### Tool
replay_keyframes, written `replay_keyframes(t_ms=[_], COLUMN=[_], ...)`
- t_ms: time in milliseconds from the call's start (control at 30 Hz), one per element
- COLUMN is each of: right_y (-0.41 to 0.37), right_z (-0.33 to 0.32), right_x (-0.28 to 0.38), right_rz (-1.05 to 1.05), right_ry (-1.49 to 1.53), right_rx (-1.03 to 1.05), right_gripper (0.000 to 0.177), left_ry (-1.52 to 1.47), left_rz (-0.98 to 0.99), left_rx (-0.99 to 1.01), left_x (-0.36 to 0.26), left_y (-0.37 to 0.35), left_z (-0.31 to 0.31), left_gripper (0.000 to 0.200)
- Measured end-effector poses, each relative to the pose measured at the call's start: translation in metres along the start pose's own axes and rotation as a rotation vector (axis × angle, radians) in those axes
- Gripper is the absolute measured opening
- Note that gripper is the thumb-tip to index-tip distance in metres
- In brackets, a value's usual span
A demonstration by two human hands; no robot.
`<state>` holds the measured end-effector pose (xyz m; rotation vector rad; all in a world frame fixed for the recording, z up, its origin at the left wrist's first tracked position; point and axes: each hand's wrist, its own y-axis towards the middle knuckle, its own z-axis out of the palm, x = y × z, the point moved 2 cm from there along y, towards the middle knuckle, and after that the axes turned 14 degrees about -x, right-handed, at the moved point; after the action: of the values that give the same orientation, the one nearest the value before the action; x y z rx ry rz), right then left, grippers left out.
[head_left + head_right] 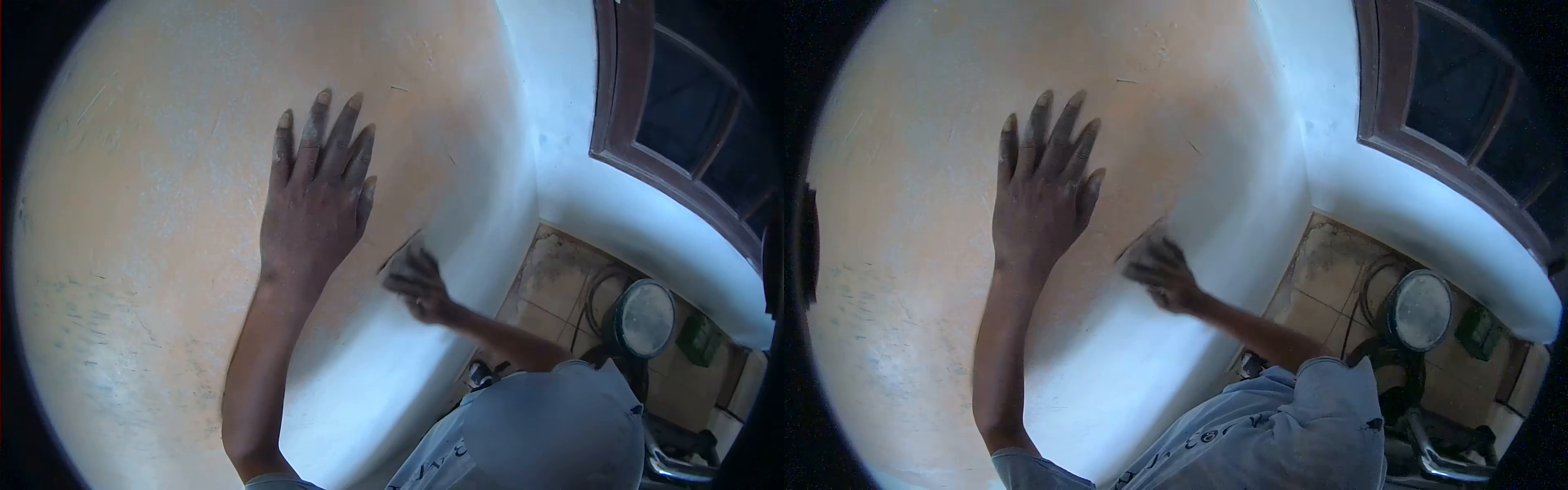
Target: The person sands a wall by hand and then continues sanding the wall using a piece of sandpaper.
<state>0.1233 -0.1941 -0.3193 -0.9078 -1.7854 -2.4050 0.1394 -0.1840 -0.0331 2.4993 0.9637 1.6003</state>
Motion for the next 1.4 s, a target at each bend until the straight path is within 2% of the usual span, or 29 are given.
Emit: replay_keyframes(t_ms=[33,67,167,233,300,333,367,400,433,467,500,533,600,633,700,800,867,900,967,1000,1033,1067,1100,1133,1233,1267,1367,1400], right_y=[0.008,0.026,0.090,0.106,0.093,0.082,0.062,0.047,0.034,0.037,0.038,0.033,0.005,0.039,0.059,0.075,0.072,0.068,0.059,0.053,0.046,0.042,0.037,0.031,0.017,0.010,-0.008,-0.015], right_z=[0.000,0.000,-0.025,-0.031,0.000,0.008,0.020,0.017,0.010,-0.004,-0.015,-0.024,-0.027,-0.043,-0.058,-0.080,-0.086,-0.086,-0.089,-0.083,-0.076,-0.072,-0.069,-0.068,-0.073,-0.072,-0.065,-0.066], right_x=[-0.016,-0.037,-0.096,-0.101,-0.063,-0.027,0.000,0.037,0.069,0.094,0.107,0.099,0.071,0.082,0.085,0.101,0.106,0.111,0.110,0.112,0.118,0.122,0.126,0.128,0.124,0.131,0.132,0.132], right_rz=[-0.048,0.007,0.333,0.498,0.482,0.432,0.443,0.383,0.487,0.483,0.638,0.941,1.422,1.483,1.513,1.517,1.534,1.545,1.526,1.502,1.399,1.288,1.164,1.152,1.163,1.162,0.922,1.038], right_ry=[0.010,-0.066,-0.246,-0.171,-0.220,-0.205,-0.047,0.016,0.154,0.285,0.389,0.449,0.836,1.112,1.186,1.185,1.181,1.182,0.964,0.870,0.771,0.686,0.613,0.555,0.437,0.404,0.368,0.341], right_rx=[-0.004,-0.136,-0.291,-0.286,-0.417,-0.354,-0.348,-0.220,-0.052,0.157,0.317,0.403,0.208,0.125,0.034,0.049,0.041,0.047,0.150,0.232,0.344,0.444,0.534,0.624,0.769,0.794,0.836,0.897], right_gripper=[0.032,0.033,0.044,0.043,0.042,0.041,0.039,0.037,0.035,0.034,0.035,0.036,0.039,0.037,0.037,0.035,0.035,0.035,0.033,0.032,0.030,0.029,0.028,0.027,0.025,0.025,0.026,0.032], left_ry=[0.000,-0.002,-0.002,-0.004,-0.007,-0.027,-0.048,-0.068,-0.060,-0.052,-0.041,-0.129,-0.310,-0.477,-0.802,-1.252,-1.578,-1.719,-2.009,-2.076,-2.085,-2.136,-2.117,-2.199,-2.124,-2.027,-1.784,-1.714], left_rz=[0.004,0.008,0.015,0.013,0.016,0.017,0.015,0.013,0.025,0.034,0.038,0.033,0.020,-0.059,-0.203,-0.659,-0.984,-1.077,-1.274,-1.394,-1.531,-1.639,-1.757,-1.694,-1.718,-1.788,-1.938,-1.958], left_rx=[-0.009,-0.018,-0.028,-0.034,-0.042,-0.054,-0.065,-0.074,-0.094,-0.109,-0.121,-0.139,-0.179,-0.252,-0.427,-0.356,-0.420,-0.420,-0.101,-0.067,0.148,0.126,0.294,0.247,0.294,0.316,0.433,0.478], left_x=[0.001,0.001,0.001,0.001,0.001,0.001,0.002,0.003,0.002,0.000,0.001,0.004,0.006,0.004,-0.001,-0.025,-0.056,-0.070,-0.106,-0.124,-0.127,-0.154,-0.150,-0.162,-0.176,-0.181,-0.194,-0.195], left_y=[-0.001,-0.001,-0.001,-0.001,0.000,0.000,0.000,0.000,-0.001,-0.001,-0.003,-0.003,-0.009,-0.016,-0.028,-0.074,-0.115,-0.131,-0.167,-0.187,-0.208,-0.241,-0.245,-0.263,-0.270,-0.280,-0.295,-0.302], left_z=[0.000,0.000,0.000,-0.001,-0.003,-0.004,-0.005,-0.005,-0.004,-0.002,-0.001,-0.001,-0.005,-0.008,-0.010,-0.032,-0.019,-0.024,-0.018,-0.014,-0.032,-0.017,-0.037,-0.036,-0.043,-0.048,-0.053,-0.059], left_gripper=[0.044,0.044,0.043,0.043,0.042,0.042,0.042,0.042,0.041,0.041,0.040,0.040,0.040,0.041,0.044,0.050,0.051,0.055,0.074,0.080,0.078,0.070,0.063,0.057,0.051,0.049,0.044,0.043])
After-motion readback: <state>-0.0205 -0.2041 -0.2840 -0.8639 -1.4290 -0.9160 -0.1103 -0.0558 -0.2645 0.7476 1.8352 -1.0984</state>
